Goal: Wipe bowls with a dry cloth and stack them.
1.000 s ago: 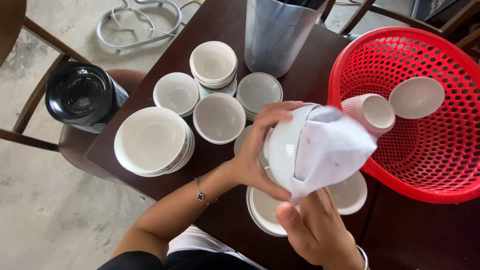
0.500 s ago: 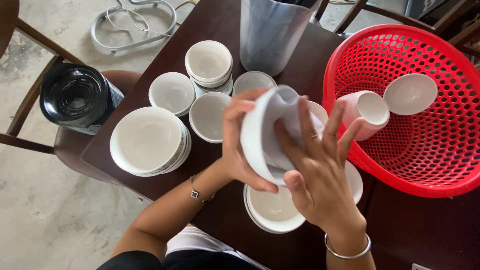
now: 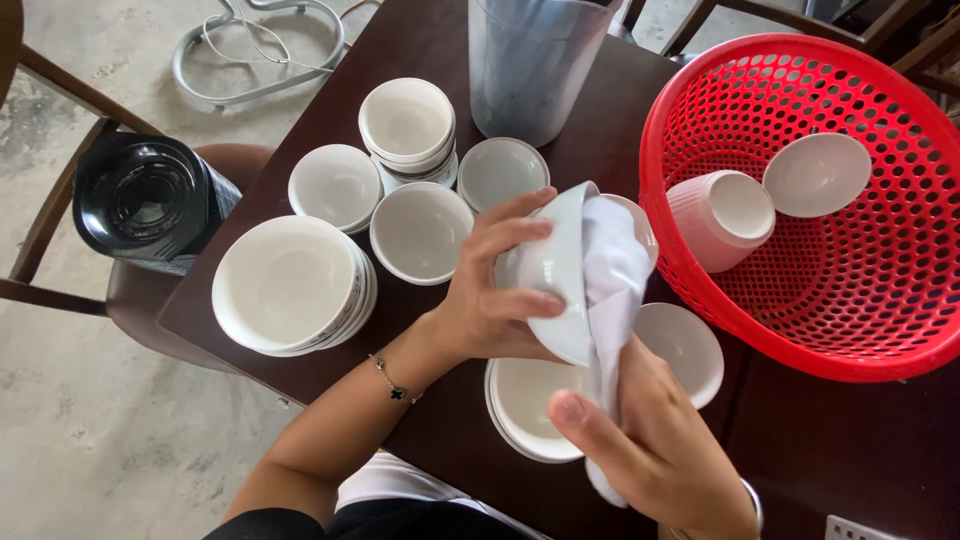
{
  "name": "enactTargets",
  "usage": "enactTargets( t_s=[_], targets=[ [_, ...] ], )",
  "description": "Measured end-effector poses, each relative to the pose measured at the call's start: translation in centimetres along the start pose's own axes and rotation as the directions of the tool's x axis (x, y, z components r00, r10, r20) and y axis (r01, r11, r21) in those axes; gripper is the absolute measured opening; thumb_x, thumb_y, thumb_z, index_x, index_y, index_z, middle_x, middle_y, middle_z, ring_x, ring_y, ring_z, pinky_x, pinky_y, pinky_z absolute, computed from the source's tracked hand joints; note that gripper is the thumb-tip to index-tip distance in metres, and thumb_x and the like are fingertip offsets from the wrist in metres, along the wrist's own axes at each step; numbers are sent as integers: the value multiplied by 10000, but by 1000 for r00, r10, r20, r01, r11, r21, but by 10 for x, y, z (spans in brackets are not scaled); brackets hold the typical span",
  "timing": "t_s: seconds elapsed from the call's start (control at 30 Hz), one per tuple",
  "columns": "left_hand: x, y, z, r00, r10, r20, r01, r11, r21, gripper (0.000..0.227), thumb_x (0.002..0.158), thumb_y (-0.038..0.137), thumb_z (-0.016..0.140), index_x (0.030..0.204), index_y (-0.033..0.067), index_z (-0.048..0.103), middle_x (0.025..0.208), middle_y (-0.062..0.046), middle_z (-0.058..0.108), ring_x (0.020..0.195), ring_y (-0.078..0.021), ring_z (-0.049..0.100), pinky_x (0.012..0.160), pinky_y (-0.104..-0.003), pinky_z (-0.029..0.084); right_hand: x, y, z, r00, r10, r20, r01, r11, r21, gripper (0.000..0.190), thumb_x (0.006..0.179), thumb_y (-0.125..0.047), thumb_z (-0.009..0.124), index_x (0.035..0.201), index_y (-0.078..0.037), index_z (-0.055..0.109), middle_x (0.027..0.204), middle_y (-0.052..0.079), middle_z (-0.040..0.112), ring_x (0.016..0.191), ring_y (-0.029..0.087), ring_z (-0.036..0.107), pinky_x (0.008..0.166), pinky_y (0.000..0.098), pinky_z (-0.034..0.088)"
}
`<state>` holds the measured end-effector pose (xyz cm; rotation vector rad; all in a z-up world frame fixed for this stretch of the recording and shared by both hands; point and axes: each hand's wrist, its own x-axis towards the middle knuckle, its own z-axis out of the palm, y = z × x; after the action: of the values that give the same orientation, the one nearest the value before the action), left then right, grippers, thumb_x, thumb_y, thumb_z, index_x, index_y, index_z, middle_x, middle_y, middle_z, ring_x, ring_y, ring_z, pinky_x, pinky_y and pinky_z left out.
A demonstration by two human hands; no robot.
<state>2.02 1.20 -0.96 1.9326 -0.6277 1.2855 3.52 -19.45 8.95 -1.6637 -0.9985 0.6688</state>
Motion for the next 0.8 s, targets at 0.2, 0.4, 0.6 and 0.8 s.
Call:
enactTargets(
  t_s=[0.2,0.4,0.6,0.8],
  targets=[
    [-11,1,-4,905,-422,47,373,738,-563,1099,635,538,970,1446,161,333,1483,-124,382,1377,-358,439,1128,-534,440,22,-4,2,915,-397,66,388,826,-409,487,1052,-348,523,1291,77,543,1269,233,636,1392,406,497,1265,567,128],
    [-32,-8,-8,577,-563,592,508,-320,-799,1303,726,955,470,1615,36,217,1611,-234,331,1450,-388,442,1175,-528,443,36,6,-9,834,-551,-32,376,608,-699,192,745,-273,825,859,-121,800,1044,28,791,1411,356,461,1252,616,30],
    [12,16,-12,719,-458,523,650,175,-740,1365,720,833,717,1652,-1,169,1672,-178,298,1516,-303,417,1250,-452,421,18,14,-18,791,-592,-152,488,762,-426,342,745,-368,878,745,-77,697,713,-21,670,1115,261,726,1283,587,304],
    [-5,16,7,916,-371,152,392,747,-537,1473,658,413,1041,1673,263,-17,1653,-124,266,1489,-269,418,1240,-423,418,0,27,-10,866,-209,-455,300,944,139,639,770,-419,932,1122,63,703,1069,105,740,901,143,717,781,286,582]
  ],
)
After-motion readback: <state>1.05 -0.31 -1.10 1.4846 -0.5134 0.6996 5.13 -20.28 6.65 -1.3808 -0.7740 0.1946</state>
